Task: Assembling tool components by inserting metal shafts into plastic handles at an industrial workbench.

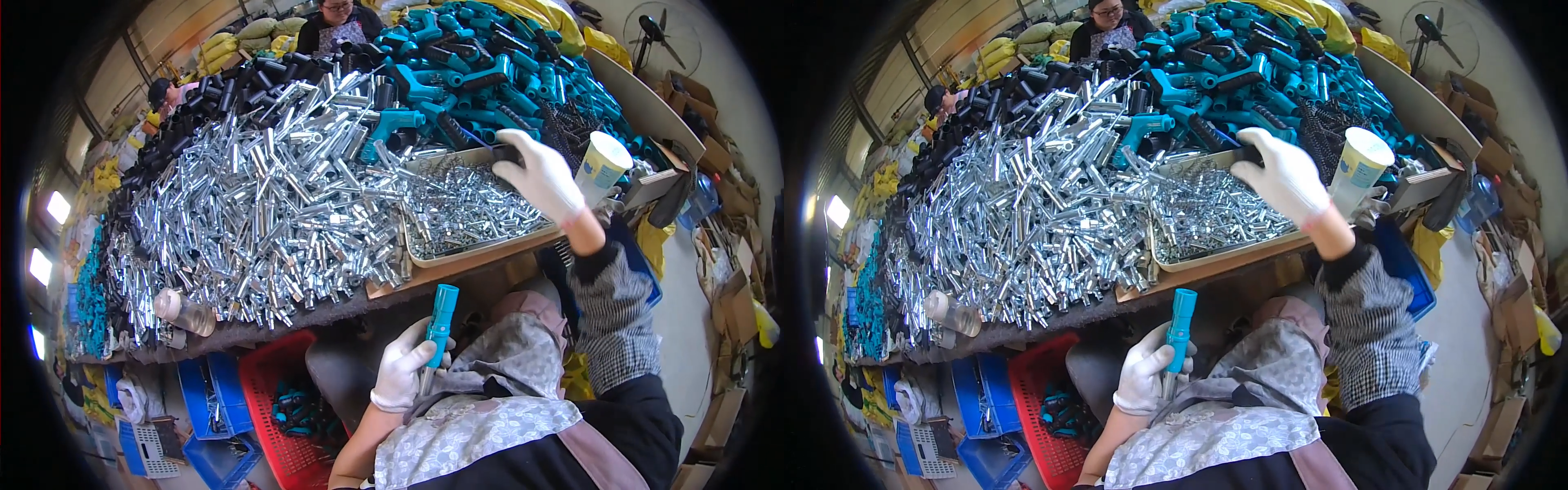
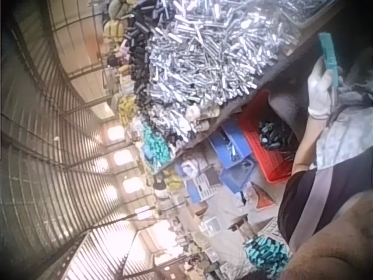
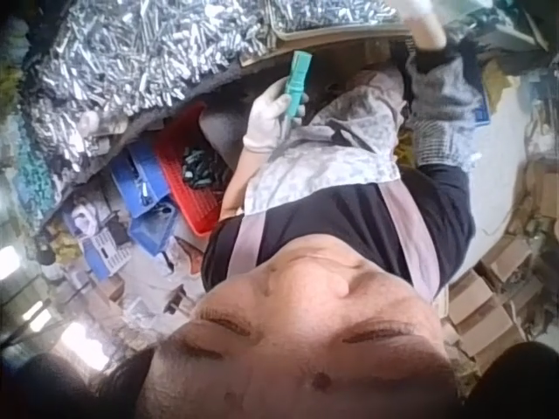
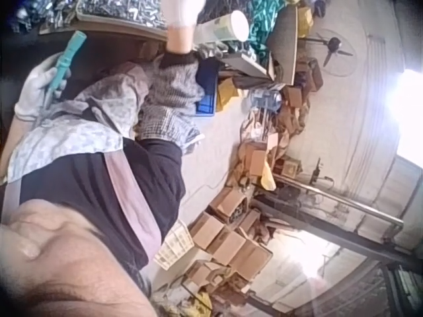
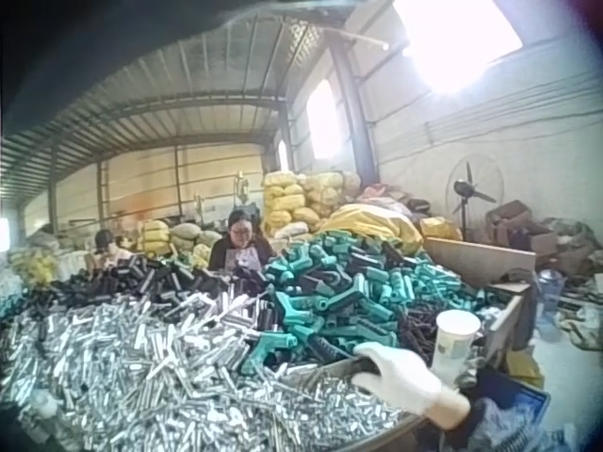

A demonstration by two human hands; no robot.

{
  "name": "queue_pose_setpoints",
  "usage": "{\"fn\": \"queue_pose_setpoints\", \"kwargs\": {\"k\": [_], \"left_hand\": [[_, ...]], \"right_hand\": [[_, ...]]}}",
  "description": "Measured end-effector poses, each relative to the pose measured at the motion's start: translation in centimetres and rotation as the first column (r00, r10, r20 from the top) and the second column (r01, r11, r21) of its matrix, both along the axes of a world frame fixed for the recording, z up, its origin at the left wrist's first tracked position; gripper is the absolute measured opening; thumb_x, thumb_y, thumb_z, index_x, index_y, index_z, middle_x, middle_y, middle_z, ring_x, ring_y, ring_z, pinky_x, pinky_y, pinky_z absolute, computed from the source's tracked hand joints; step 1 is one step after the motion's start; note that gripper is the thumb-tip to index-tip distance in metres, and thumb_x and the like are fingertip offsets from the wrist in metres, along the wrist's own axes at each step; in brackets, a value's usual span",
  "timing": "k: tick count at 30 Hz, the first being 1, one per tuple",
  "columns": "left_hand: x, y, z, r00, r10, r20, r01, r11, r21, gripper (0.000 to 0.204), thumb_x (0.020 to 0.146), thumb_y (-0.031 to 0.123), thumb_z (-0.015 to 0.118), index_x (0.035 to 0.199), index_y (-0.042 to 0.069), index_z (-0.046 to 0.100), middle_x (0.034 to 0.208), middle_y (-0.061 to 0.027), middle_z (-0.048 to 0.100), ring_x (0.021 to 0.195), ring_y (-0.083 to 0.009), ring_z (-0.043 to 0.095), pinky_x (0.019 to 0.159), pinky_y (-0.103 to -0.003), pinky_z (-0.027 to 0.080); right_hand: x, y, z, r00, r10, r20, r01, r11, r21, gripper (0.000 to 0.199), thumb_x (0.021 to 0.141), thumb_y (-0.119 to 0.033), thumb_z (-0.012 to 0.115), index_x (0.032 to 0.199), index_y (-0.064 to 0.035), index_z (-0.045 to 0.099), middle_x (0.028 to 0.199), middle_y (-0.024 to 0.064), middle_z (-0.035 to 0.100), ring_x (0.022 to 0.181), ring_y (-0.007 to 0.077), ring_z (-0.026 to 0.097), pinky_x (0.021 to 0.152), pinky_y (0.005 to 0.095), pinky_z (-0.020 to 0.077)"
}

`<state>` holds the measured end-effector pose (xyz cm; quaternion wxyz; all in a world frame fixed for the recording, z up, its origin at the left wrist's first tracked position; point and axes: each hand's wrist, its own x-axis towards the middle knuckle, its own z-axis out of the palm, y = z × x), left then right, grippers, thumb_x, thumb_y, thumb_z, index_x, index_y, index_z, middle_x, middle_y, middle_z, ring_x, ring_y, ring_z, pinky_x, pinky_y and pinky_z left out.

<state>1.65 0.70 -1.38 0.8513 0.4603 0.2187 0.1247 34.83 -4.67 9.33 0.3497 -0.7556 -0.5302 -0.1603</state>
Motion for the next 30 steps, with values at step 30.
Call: {"fn": "queue_pose_setpoints", "kwargs": {"k": [30], "left_hand": [[-1.0, -1.8, 1.1, 0.992, -0.11, -0.058, 0.109, 0.994, -0.018, 0.077, 0.089, 0.037, 0.072, 0.142, -0.01, 0.041, 0.111, -0.0172, 0.066, 0.084, -0.0158, 0.064, 0.073, -0.027, 0.053]], "right_hand": [[-11.6, -2.9, -11.8, -0.342, 0.841, -0.42, -0.044, 0.432, 0.901, 0.048, 0.09, -0.021, 0.072, 0.13, 0.0004, 0.055, 0.133, 0.0162, 0.059, 0.127, 0.037, 0.055, 0.112, 0.0519, 0.0392]]}}
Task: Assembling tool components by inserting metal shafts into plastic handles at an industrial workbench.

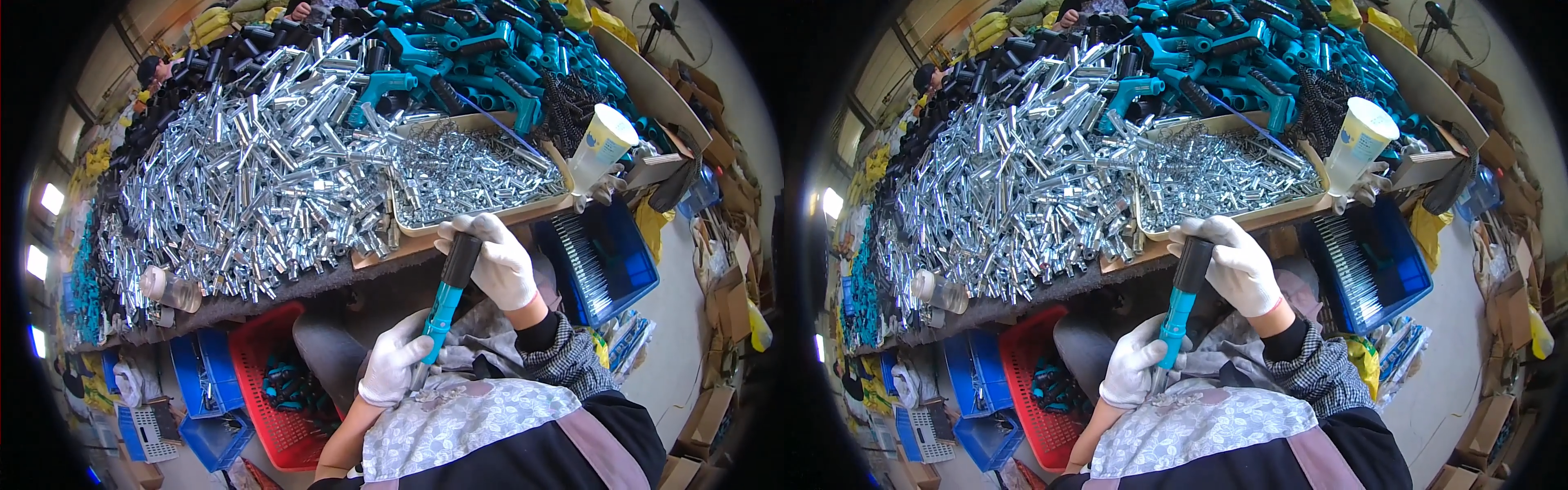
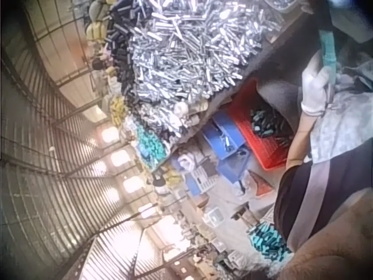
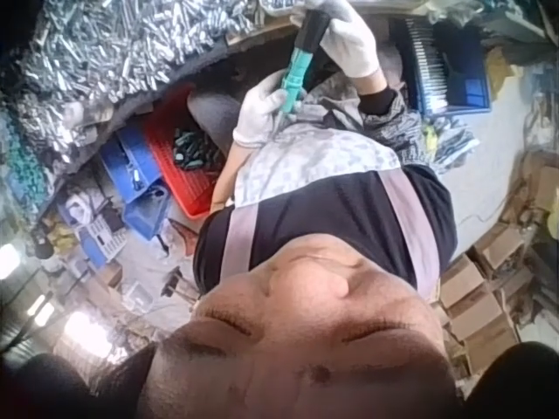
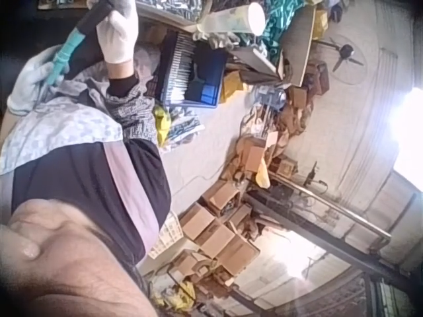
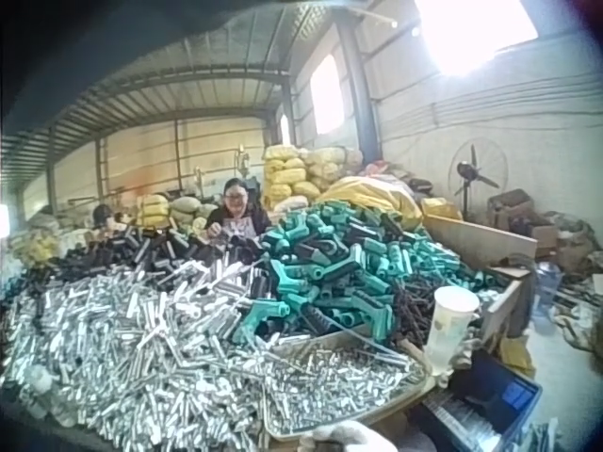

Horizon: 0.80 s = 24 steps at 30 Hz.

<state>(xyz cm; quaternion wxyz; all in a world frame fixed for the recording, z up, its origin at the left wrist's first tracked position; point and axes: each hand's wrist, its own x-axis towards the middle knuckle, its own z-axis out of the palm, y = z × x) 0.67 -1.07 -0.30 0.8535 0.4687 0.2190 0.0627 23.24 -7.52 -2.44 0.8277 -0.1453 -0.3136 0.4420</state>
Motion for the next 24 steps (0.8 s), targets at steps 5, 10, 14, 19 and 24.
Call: {"fn": "queue_pose_setpoints", "kwargs": {"k": [5, 10, 14, 19, 24], "left_hand": [[-0.1, -0.3, -0.9, 0.994, 0.1, 0.036, -0.105, 0.973, 0.206, 0.069, 0.092, 0.026, 0.07, 0.142, -0.01, 0.04, 0.11, -0.0166, 0.065, 0.083, -0.0158, 0.063, 0.072, -0.025, 0.053], [0.0, -0.2, -1.1, 0.995, 0.095, -0.025, -0.073, 0.886, 0.457, 0.063, 0.093, 0.018, 0.068, 0.142, -0.011, 0.04, 0.11, -0.016, 0.065, 0.083, -0.0155, 0.063, 0.072, -0.026, 0.052], [0.1, -0.1, -1.1, 0.994, 0.102, 0.028, -0.106, 0.965, 0.239, 0.066, 0.093, 0.022, 0.069, 0.143, -0.01, 0.04, 0.109, -0.0159, 0.065, 0.085, -0.0154, 0.064, 0.072, -0.027, 0.053], [-0.2, 0.0, -0.9, 0.995, 0.093, 0.043, -0.096, 0.991, 0.094, 0.067, 0.093, 0.026, 0.068, 0.143, -0.01, 0.041, 0.11, -0.0137, 0.065, 0.088, -0.0149, 0.063, 0.074, -0.027, 0.052], [-0.2, 0.0, -0.9, 0.996, 0.068, 0.051, -0.072, 0.994, 0.078, 0.063, 0.094, 0.025, 0.065, 0.142, -0.01, 0.042, 0.111, -0.0117, 0.064, 0.09, -0.0136, 0.06, 0.078, -0.026, 0.049]], "right_hand": [[-1.8, -0.4, 0.7, 0.999, 0.021, -0.038, -0.031, 0.954, -0.298, 0.082, 0.085, -0.036, 0.077, 0.149, -0.0036, 0.036, 0.135, 0.0172, 0.054, 0.119, 0.032, 0.057, 0.102, 0.0495, 0.0479], [-1.9, -1.3, 1.0, 0.965, -0.14, 0.221, 0.229, 0.857, -0.461, 0.076, 0.084, -0.036, 0.079, 0.141, -0.0018, 0.043, 0.119, 0.0149, 0.06, 0.104, 0.0281, 0.064, 0.094, 0.0455, 0.053], [-1.9, -0.8, 1.3, 0.989, -0.086, 0.124, 0.129, 0.908, -0.398, 0.077, 0.084, -0.035, 0.079, 0.142, -0.0019, 0.042, 0.119, 0.0157, 0.061, 0.105, 0.0291, 0.064, 0.094, 0.0458, 0.0529], [-2.5, -0.4, 1.3, 0.999, -0.045, 0.012, 0.046, 0.923, -0.381, 0.082, 0.085, -0.036, 0.078, 0.147, -0.0029, 0.036, 0.124, 0.0176, 0.06, 0.107, 0.032, 0.065, 0.093, 0.0473, 0.0531], [-3.6, -0.7, 1.8, 0.999, 0.006, -0.048, -0.023, 0.929, -0.37, 0.075, 0.091, -0.033, 0.072, 0.15, -0.0063, 0.034, 0.128, 0.017, 0.059, 0.107, 0.0308, 0.065, 0.092, 0.046, 0.0538]]}}
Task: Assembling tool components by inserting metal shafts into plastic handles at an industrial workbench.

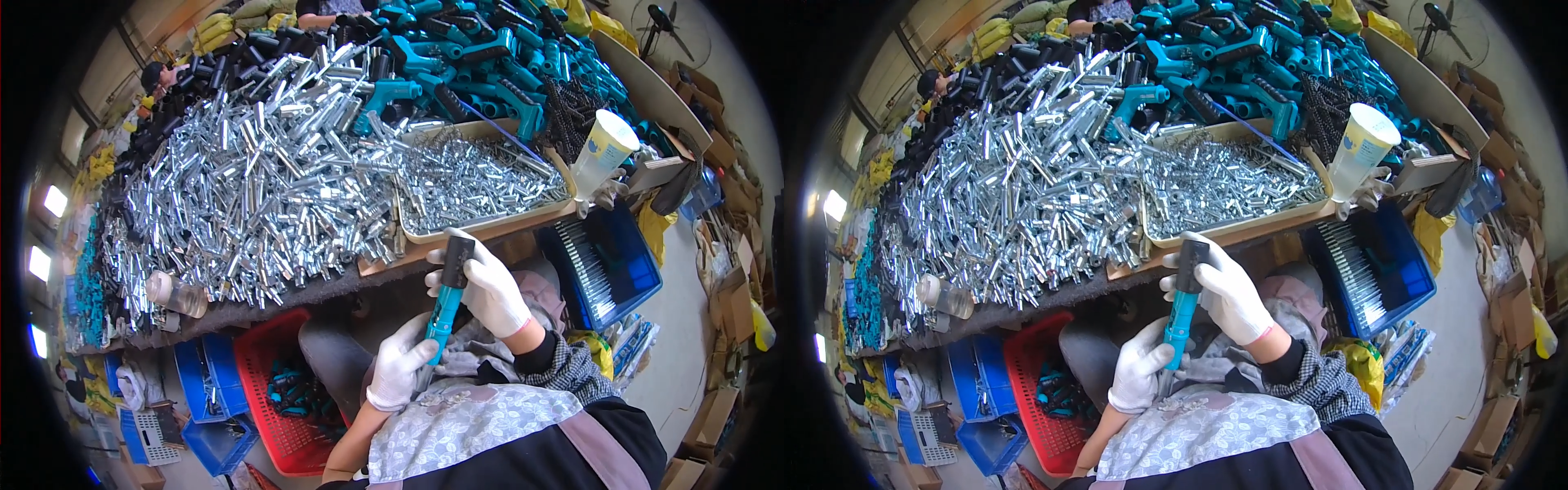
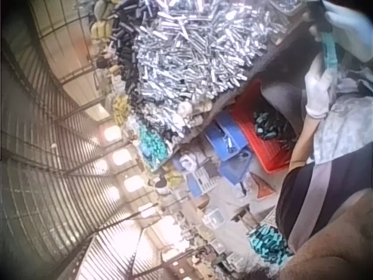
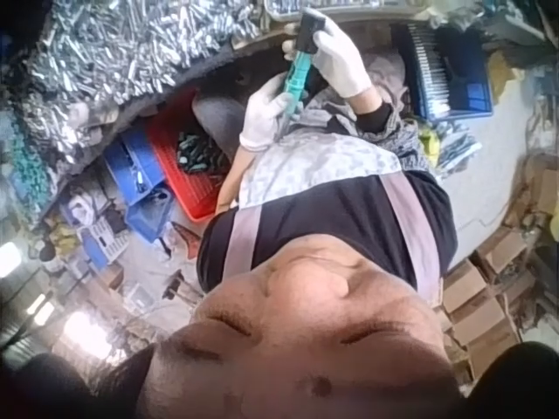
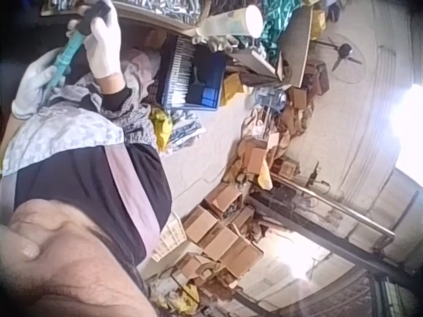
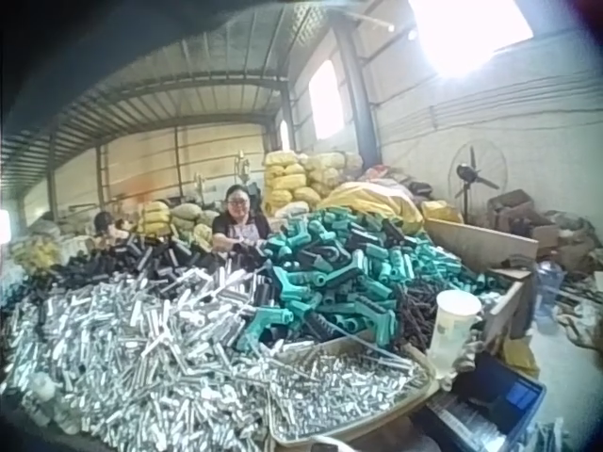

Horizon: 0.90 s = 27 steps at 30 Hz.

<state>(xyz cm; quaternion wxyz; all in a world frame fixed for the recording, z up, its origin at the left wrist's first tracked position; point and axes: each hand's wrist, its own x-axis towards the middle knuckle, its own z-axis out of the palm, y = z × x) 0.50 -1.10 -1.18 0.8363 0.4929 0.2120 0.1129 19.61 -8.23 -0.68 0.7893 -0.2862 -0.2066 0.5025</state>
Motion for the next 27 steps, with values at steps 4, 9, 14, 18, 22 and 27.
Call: {"fn": "queue_pose_setpoints", "kwargs": {"k": [4, 9, 14, 18, 22, 27], "left_hand": [[-0.3, 0.1, 0.2, 1.0, -0.023, 0.004, 0.023, 0.999, 0.023, 0.065, 0.093, 0.026, 0.066, 0.142, -0.009, 0.042, 0.11, -0.013, 0.065, 0.09, -0.0147, 0.061, 0.076, -0.026, 0.05], [0.1, 0.4, 0.6, 0.992, 0.126, 0.017, -0.126, 0.992, -0.016, 0.069, 0.091, 0.028, 0.068, 0.143, -0.009, 0.041, 0.109, -0.0153, 0.064, 0.086, -0.0169, 0.063, 0.073, -0.028, 0.053], [1.0, -0.1, 0.1, 1.0, -0.001, -0.031, 0.002, 0.999, 0.033, 0.072, 0.089, 0.039, 0.07, 0.135, -0.01, 0.045, 0.103, -0.0147, 0.064, 0.081, -0.0164, 0.064, 0.068, -0.028, 0.053], [0.9, 0.1, -1.5, 0.999, 0.037, 0.013, -0.031, 0.95, -0.311, 0.066, 0.089, 0.044, 0.071, 0.127, -0.005, 0.048, 0.103, -0.0166, 0.062, 0.078, -0.0213, 0.064, 0.062, -0.031, 0.052], [1.2, 0.4, -1.1, 0.999, 0.039, 0.031, -0.031, 0.975, -0.22, 0.067, 0.092, 0.043, 0.067, 0.135, -0.005, 0.047, 0.1, -0.0131, 0.065, 0.076, -0.0158, 0.064, 0.062, -0.026, 0.052], [2.9, 0.4, 1.2, 0.999, 0.031, 0.013, -0.033, 0.988, 0.149, 0.096, 0.08, 0.068, 0.071, 0.138, -0.004, 0.045, 0.089, -0.0027, 0.061, 0.064, -0.0066, 0.054, 0.053, -0.02, 0.04]], "right_hand": [[2.4, -0.1, 1.2, 0.923, -0.258, 0.285, 0.289, 0.954, -0.073, 0.06, 0.097, -0.034, 0.059, 0.146, -0.0034, 0.044, 0.116, 0.0101, 0.063, 0.091, 0.0163, 0.061, 0.08, 0.0299, 0.0508], [3.8, -1.9, 3.7, 0.68, 0.071, 0.73, 0.228, 0.925, -0.303, 0.031, 0.085, -0.011, 0.069, 0.115, -0.0018, 0.067, 0.097, 0.0022, 0.066, 0.085, 0.0087, 0.06, 0.078, 0.0233, 0.0488], [2.7, -0.9, 2.8, 0.558, -0.17, 0.812, 0.401, 0.912, -0.085, 0.035, 0.086, -0.01, 0.071, 0.119, -0.0012, 0.065, 0.105, 0.0078, 0.068, 0.098, 0.0133, 0.063, 0.089, 0.0274, 0.0504], [2.4, -0.6, 1.4, 0.306, -0.082, 0.948, 0.151, 0.988, 0.037, 0.034, 0.093, -0.016, 0.06, 0.125, -0.0036, 0.064, 0.121, 0.0165, 0.065, 0.114, 0.0329, 0.063, 0.099, 0.0387, 0.0491], [1.3, -0.6, 0.7, 0.308, -0.165, 0.937, 0.185, 0.976, 0.111, 0.039, 0.093, -0.014, 0.058, 0.13, -0.0033, 0.059, 0.125, 0.0168, 0.063, 0.116, 0.0341, 0.061, 0.101, 0.0396, 0.0473], [-0.6, -0.6, 0.9, 0.049, -0.273, 0.961, 0.301, 0.921, 0.246, 0.03, 0.089, -0.017, 0.065, 0.117, -0.0062, 0.064, 0.11, 0.0138, 0.065, 0.101, 0.0341, 0.064, 0.088, 0.0413, 0.0513]]}}
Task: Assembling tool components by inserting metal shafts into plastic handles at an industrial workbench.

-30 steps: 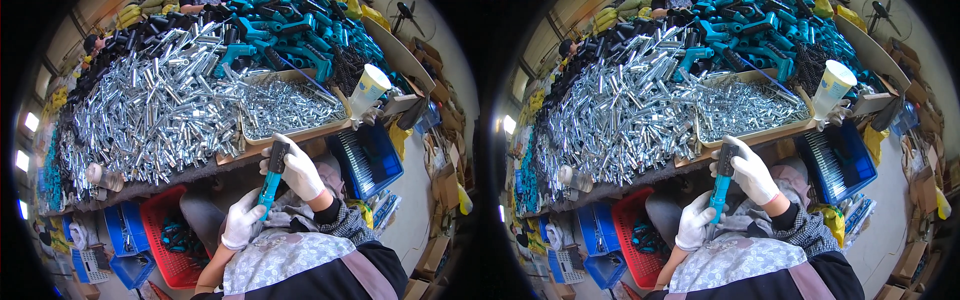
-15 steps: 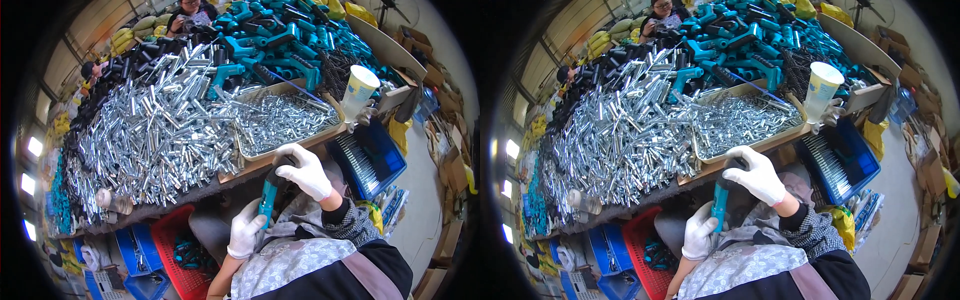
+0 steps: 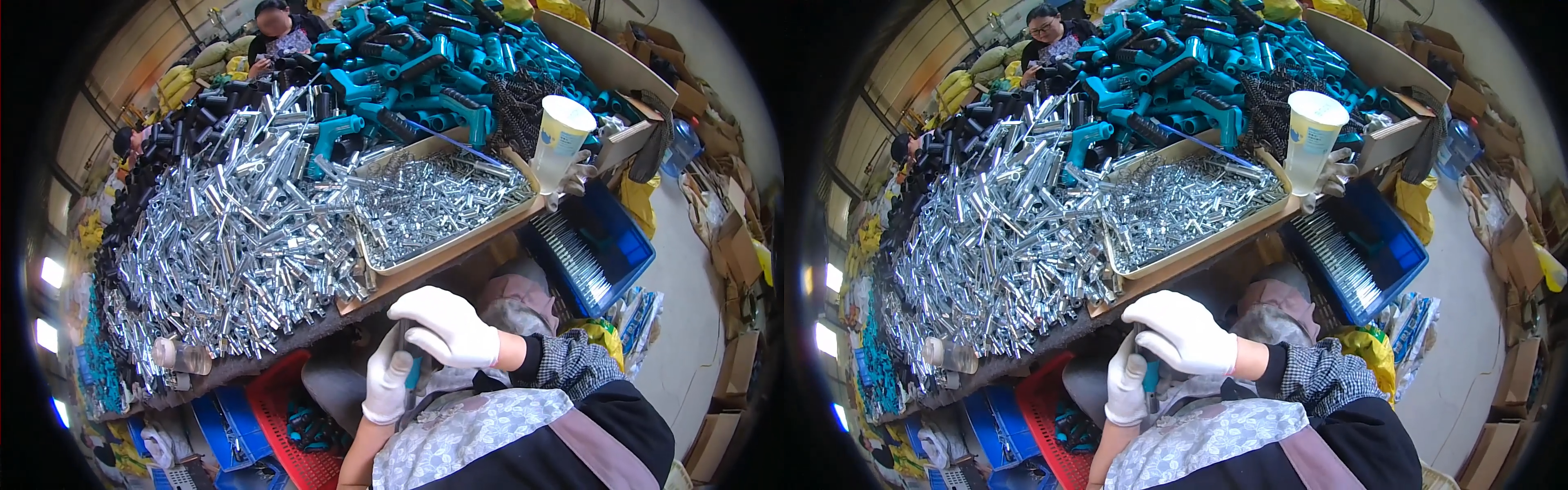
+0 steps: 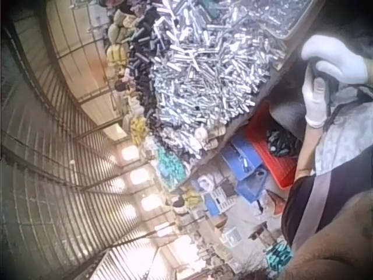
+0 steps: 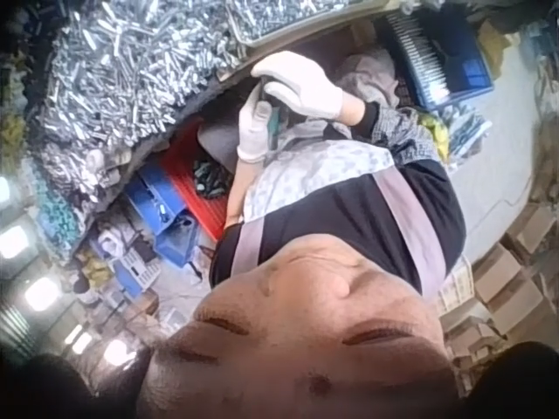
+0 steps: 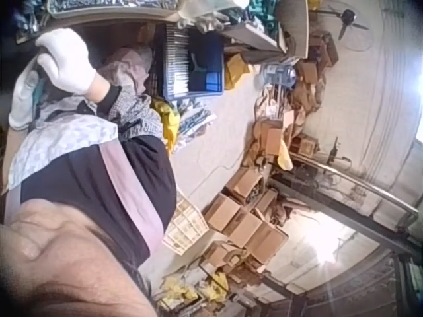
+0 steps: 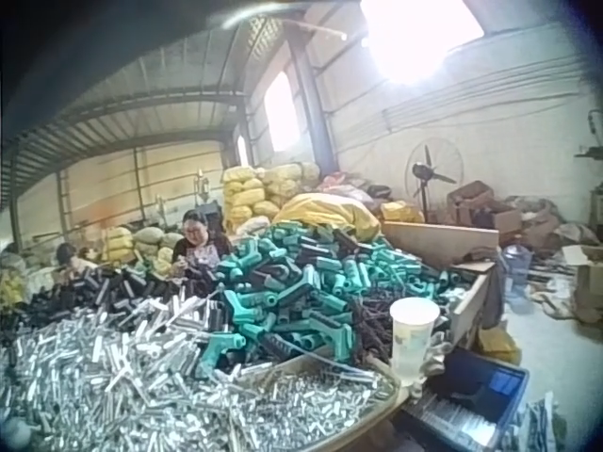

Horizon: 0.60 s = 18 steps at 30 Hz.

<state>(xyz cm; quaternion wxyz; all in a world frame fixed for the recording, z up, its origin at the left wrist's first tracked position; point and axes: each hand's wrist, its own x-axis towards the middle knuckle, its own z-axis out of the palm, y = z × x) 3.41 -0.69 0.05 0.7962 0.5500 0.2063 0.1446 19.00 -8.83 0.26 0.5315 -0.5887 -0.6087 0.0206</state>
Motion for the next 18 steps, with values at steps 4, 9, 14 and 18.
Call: {"fn": "queue_pose_setpoints", "kwargs": {"k": [4, 9, 14, 18], "left_hand": [[0.4, -0.7, -2.1, 0.982, 0.168, 0.089, -0.187, 0.938, 0.291, 0.086, 0.082, 0.065, 0.072, 0.129, -0.005, 0.054, 0.093, -0.0019, 0.062, 0.068, -0.0068, 0.054, 0.057, -0.021, 0.041], [-0.7, 0.0, -1.3, 0.998, 0.029, -0.059, -0.018, 0.984, 0.18, 0.086, 0.077, 0.068, 0.075, 0.116, -0.006, 0.054, 0.077, -0.0023, 0.058, 0.059, -0.0076, 0.052, 0.052, -0.022, 0.04], [-1.0, 0.9, -1.2, 0.996, 0.052, -0.079, -0.037, 0.984, 0.176, 0.084, 0.076, 0.072, 0.072, 0.107, -0.002, 0.051, 0.068, -0.0047, 0.057, 0.052, -0.0101, 0.052, 0.046, -0.024, 0.04], [-1.6, 1.1, -2.0, 0.995, 0.068, -0.074, -0.057, 0.989, 0.14, 0.081, 0.078, 0.072, 0.071, 0.106, -0.002, 0.051, 0.069, -0.0054, 0.058, 0.052, -0.0102, 0.053, 0.046, -0.023, 0.041]], "right_hand": [[0.2, 0.3, 1.6, 0.996, 0.039, 0.074, -0.04, 0.999, 0.003, 0.022, 0.089, -0.015, 0.063, 0.11, -0.0059, 0.064, 0.101, 0.0128, 0.064, 0.094, 0.0339, 0.063, 0.084, 0.042, 0.0516], [5.5, 0.3, 3.9, 0.934, 0.288, -0.213, -0.339, 0.901, -0.269, 0.024, 0.097, -0.023, 0.059, 0.107, -0.003, 0.065, 0.103, 0.0139, 0.066, 0.099, 0.0323, 0.065, 0.09, 0.0398, 0.0515], [16.5, 1.4, 4.4, 0.841, -0.409, 0.354, 0.444, 0.896, -0.02, 0.012, 0.09, -0.02, 0.062, 0.092, -0.0101, 0.069, 0.088, 0.0132, 0.067, 0.086, 0.0354, 0.066, 0.077, 0.0435, 0.0535], [21.6, 2.0, 5.8, 0.417, -0.596, 0.686, 0.843, 0.537, -0.046, 0.007, 0.087, -0.015, 0.062, 0.088, -0.0097, 0.067, 0.084, 0.0135, 0.064, 0.079, 0.0341, 0.067, 0.07, 0.0451, 0.0544]]}}
